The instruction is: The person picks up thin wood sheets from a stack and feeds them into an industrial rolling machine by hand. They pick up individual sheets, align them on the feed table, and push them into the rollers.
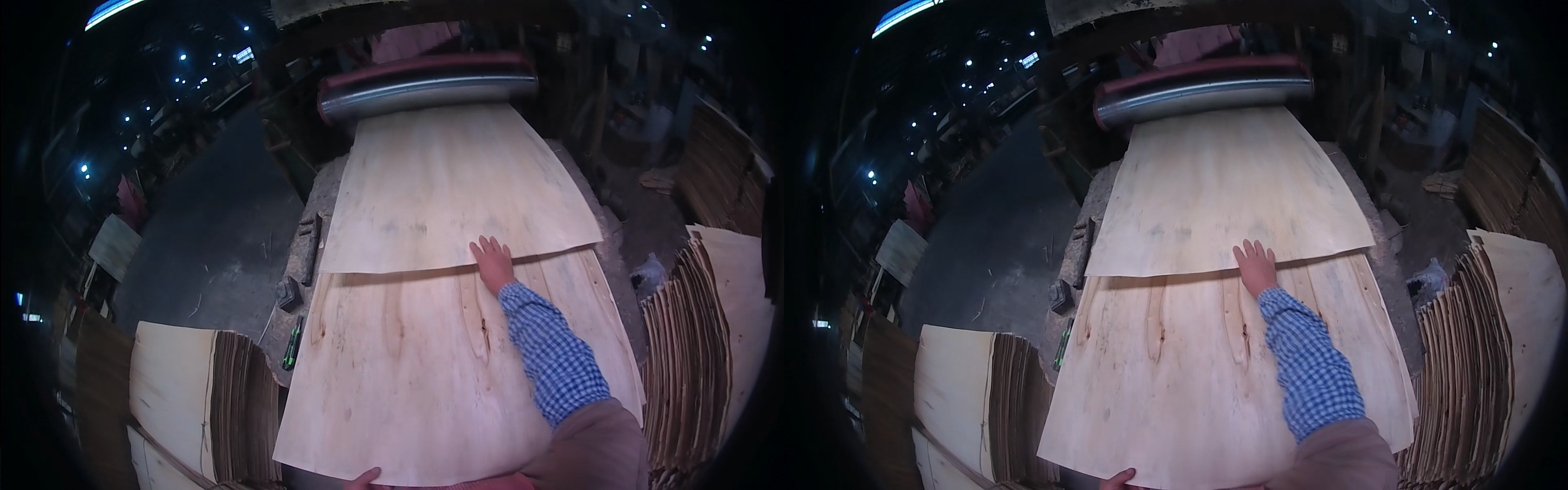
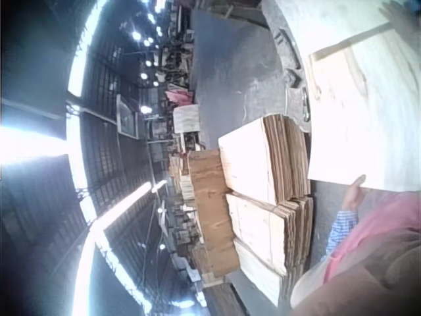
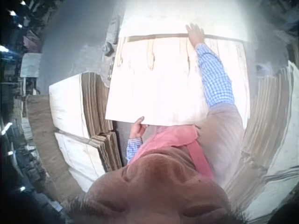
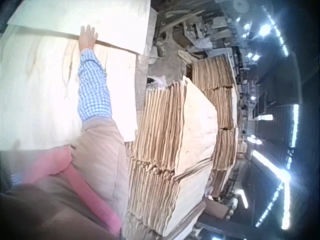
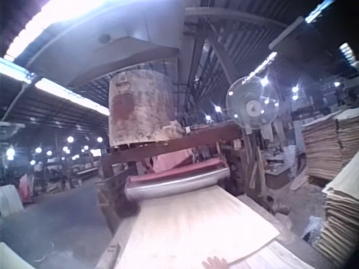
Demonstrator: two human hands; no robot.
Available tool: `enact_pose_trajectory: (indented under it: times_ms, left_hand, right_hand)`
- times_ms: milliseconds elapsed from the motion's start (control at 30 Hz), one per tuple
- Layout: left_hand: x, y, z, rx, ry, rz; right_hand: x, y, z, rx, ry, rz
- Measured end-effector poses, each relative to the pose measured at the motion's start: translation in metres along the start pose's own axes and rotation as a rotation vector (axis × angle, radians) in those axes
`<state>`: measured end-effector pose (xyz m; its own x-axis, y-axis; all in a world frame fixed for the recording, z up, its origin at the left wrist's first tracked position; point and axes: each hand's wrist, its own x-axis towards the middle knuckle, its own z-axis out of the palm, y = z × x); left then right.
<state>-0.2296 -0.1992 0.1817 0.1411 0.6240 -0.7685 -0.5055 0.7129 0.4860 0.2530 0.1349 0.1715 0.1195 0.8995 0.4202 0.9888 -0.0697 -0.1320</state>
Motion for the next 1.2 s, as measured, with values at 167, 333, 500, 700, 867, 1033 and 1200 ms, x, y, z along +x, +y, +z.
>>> enact_pose_trajectory:
  times_ms: [167,333,500,700,867,1033,1200]
  left_hand:
    - [-0.002,-0.004,0.007,-0.017,0.08,0.015]
    - [0.014,-0.005,-0.005,-0.015,-0.077,-0.064]
    - [0.022,0.004,-0.006,0.032,-0.3,-0.092]
    - [-0.038,0.043,0.055,0.028,-0.387,0.087]
    - [-0.08,0.069,0.087,-0.006,-0.545,0.138]
    - [-0.04,0.037,0.047,0.029,-0.507,0.004]
    - [-0.067,0.034,0.029,0.14,-0.379,-0.042]
  right_hand:
    - [-0.04,-0.027,0.034,0.112,-0.122,0.104]
    - [-0.164,-0.074,-0.025,0.208,-0.113,-0.005]
    - [-0.302,-0.109,-0.126,0.219,-0.308,-0.066]
    - [-0.376,-0.153,-0.249,0.265,-0.418,-0.083]
    - [-0.333,-0.15,-0.32,0.283,-0.317,0.024]
    - [-0.356,-0.152,-0.265,0.118,-0.249,0.021]
    - [-0.376,-0.163,-0.273,0.185,-0.32,0.049]
